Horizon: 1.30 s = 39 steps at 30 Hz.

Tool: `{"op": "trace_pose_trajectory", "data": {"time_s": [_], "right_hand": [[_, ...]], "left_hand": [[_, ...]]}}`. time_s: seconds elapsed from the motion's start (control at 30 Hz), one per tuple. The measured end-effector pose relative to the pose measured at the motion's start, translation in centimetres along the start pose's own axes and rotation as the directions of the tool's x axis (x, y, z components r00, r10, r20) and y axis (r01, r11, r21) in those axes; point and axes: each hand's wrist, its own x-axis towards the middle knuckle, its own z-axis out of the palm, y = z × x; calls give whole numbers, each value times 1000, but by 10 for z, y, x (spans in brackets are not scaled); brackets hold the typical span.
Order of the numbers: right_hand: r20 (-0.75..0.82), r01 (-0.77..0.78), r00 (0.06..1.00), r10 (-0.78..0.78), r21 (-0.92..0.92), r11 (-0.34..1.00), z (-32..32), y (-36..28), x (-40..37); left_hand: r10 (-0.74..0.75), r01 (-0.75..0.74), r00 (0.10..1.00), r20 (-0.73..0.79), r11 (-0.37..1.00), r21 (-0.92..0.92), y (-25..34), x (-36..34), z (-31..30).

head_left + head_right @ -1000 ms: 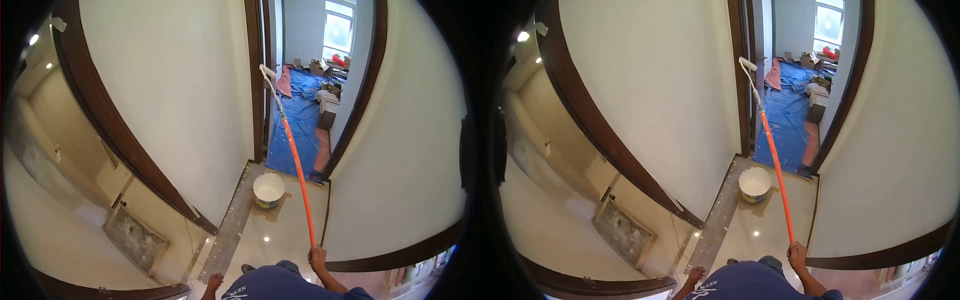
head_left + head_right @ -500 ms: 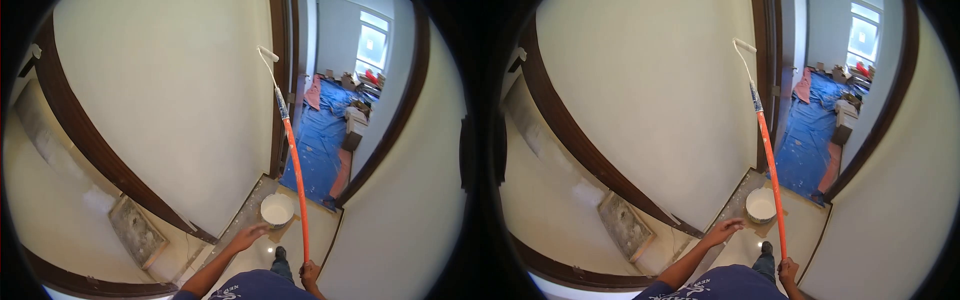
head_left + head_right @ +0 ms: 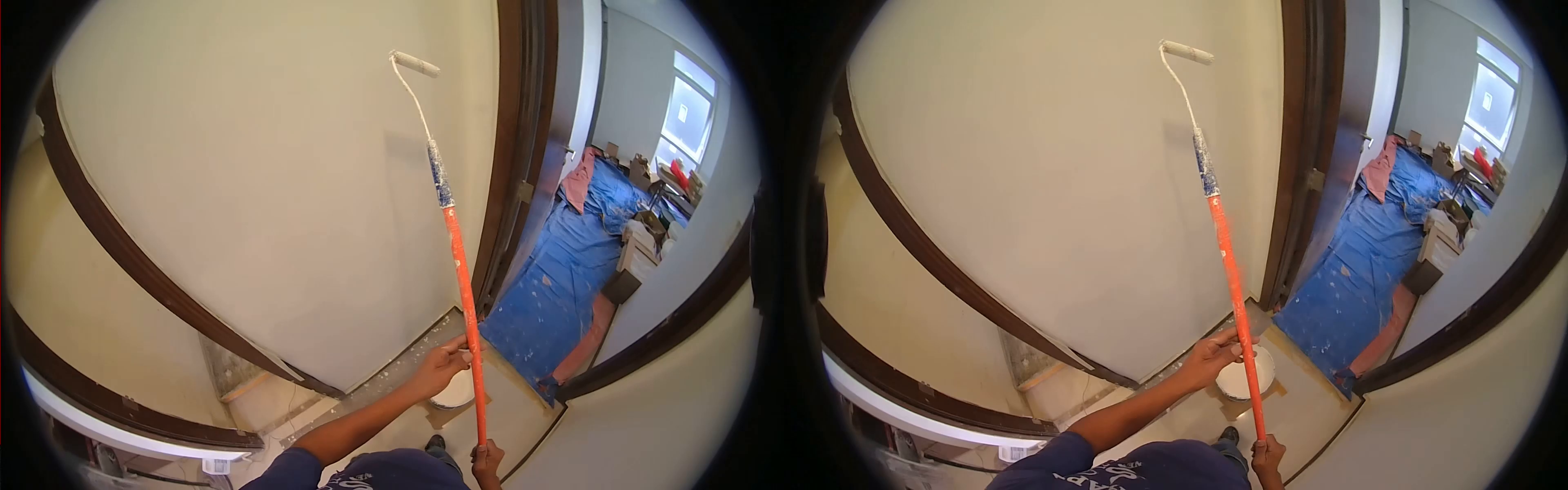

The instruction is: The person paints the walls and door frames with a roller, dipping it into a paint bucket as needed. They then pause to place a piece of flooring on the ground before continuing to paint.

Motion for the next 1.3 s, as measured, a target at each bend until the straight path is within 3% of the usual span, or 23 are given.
{"op": "trace_pose_trajectory", "data": {"time_s": [0.1,0.2,0.3,0.33,0.37,0.43,0.5,0.83,1.17,1.3], "right_hand": [[104,-5,995,6,-18,1000,0,11,15],[246,-10,968,50,-161,987,1,32,25],[308,-38,942,135,-302,953,9,46,30],[337,-49,928,160,-315,948,12,34,33],[363,-26,916,168,-367,930,12,21,34],[403,-125,846,350,-488,864,18,17,29],[429,-181,795,429,-507,843,21,11,18],[413,-149,783,465,-602,785,106,-31,-58],[329,-193,691,644,-774,603,176,-37,-90],[360,-156,678,641,-782,603,188,-19,-100]], "left_hand": [[3,4,994,-114,998,62,-7,3,-2],[-115,146,987,-112,931,334,-22,-2,-6],[54,-20,986,-157,977,210,-37,-14,7],[41,-22,983,-178,994,106,-50,-17,9],[6,15,989,-144,989,144,-60,-21,7],[-62,77,995,-76,973,219,-62,-30,1],[39,-15,996,-75,957,291,-63,-43,-3],[269,-278,960,71,912,301,-55,-125,-68],[275,-294,956,104,900,323,-38,-174,-137],[265,-286,958,108,904,318,-38,-184,-152]]}}
